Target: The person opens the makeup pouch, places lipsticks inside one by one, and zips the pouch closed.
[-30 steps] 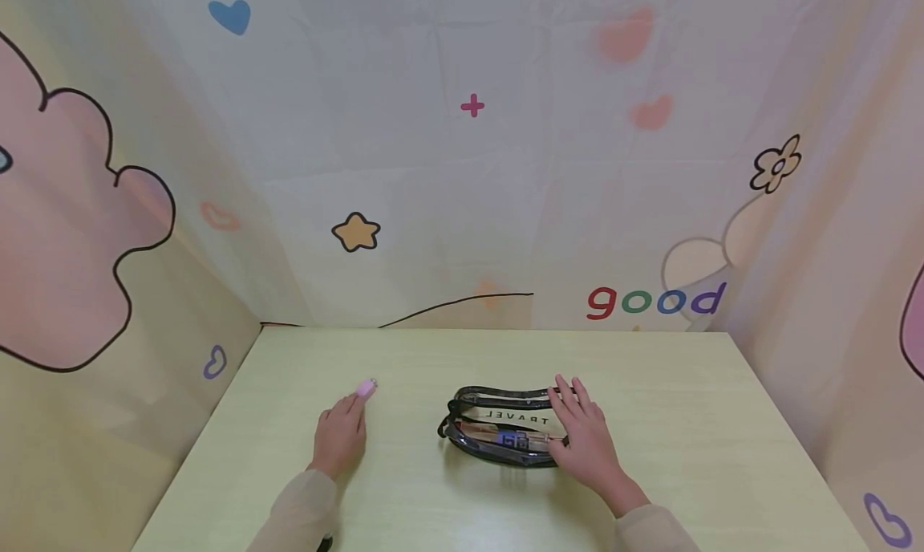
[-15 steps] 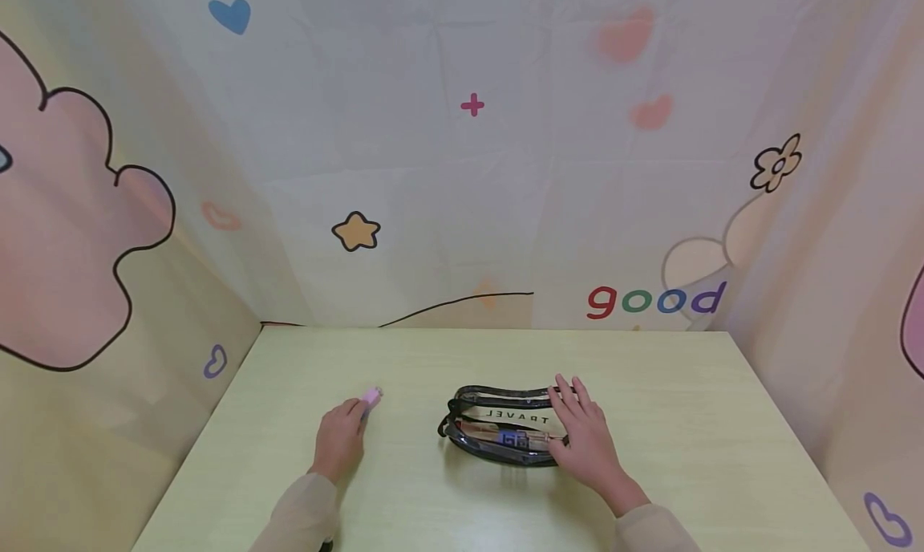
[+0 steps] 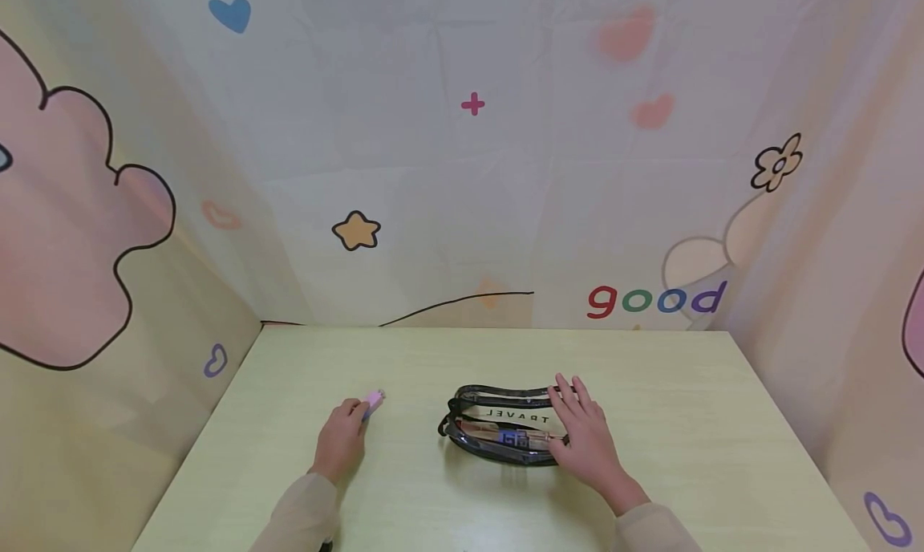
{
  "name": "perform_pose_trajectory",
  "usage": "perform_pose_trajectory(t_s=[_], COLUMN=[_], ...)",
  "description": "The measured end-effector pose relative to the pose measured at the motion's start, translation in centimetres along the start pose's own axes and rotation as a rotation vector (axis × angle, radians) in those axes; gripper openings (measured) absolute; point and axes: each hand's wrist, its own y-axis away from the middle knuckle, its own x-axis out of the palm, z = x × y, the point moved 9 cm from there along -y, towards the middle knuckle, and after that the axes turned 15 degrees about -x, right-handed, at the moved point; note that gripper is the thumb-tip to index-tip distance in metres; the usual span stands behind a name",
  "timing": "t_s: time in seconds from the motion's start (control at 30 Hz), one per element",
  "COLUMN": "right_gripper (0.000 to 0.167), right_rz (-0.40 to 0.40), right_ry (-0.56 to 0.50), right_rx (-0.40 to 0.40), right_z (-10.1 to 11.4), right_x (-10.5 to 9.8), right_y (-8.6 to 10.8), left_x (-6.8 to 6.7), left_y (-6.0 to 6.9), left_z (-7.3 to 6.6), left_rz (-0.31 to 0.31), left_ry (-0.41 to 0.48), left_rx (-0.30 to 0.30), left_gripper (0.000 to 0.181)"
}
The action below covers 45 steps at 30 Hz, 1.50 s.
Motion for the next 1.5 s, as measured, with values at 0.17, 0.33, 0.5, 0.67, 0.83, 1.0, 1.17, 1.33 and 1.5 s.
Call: perform_pose_trajectory(t_s=[0.17, 0.33, 0.5, 0.67, 0.83, 1.0, 1.17, 1.33, 1.5], right_gripper=[0.067, 0.067, 0.068, 0.067, 0.068, 0.071, 0.068, 0.066, 0.066], right_rz=[0.003, -0.004, -0.001, 0.008, -0.018, -0.068, -0.04, 0.009, 0.01], right_ry=[-0.005, 0.005, 0.007, 0.0, 0.001, 0.009, -0.005, 0.003, 0.002], right_rx=[-0.002, -0.01, -0.012, -0.006, -0.024, -0.052, -0.028, 0.002, -0.001], right_z=[-0.2, -0.2, -0.2, -0.4, -0.1, 0.3, 0.1, -0.4, -0.3], right_x=[0.1, 0.2, 0.2, 0.3, 0.1, -0.3, -0.1, 0.3, 0.3], right_y=[0.0, 0.0, 0.0, 0.0, 0.0, 0.0, 0.0, 0.0, 0.0], left_x=[-0.1, 0.0, 0.0, 0.3, 0.4, 0.2, 0.0, -0.1, -0.4], left_y=[0.0, 0.0, 0.1, 0.3, 0.4, 0.4, 0.4, 0.3, 0.4], left_z=[0.0, 0.2, 0.1, 0.0, -0.4, -0.9, -1.4, -1.8, -2.4], left_rz=[0.019, 0.045, 0.049, 0.047, 0.04, 0.037, 0.014, -0.015, -0.044], left_ry=[-0.001, -0.001, 0.007, 0.004, 0.012, 0.044, 0.057, 0.068, 0.074], left_rx=[-0.014, -0.038, -0.038, -0.03, -0.02, -0.007, 0.016, 0.042, 0.078], left_gripper=[0.022, 0.024, 0.024, 0.028, 0.027, 0.028, 0.027, 0.028, 0.029])
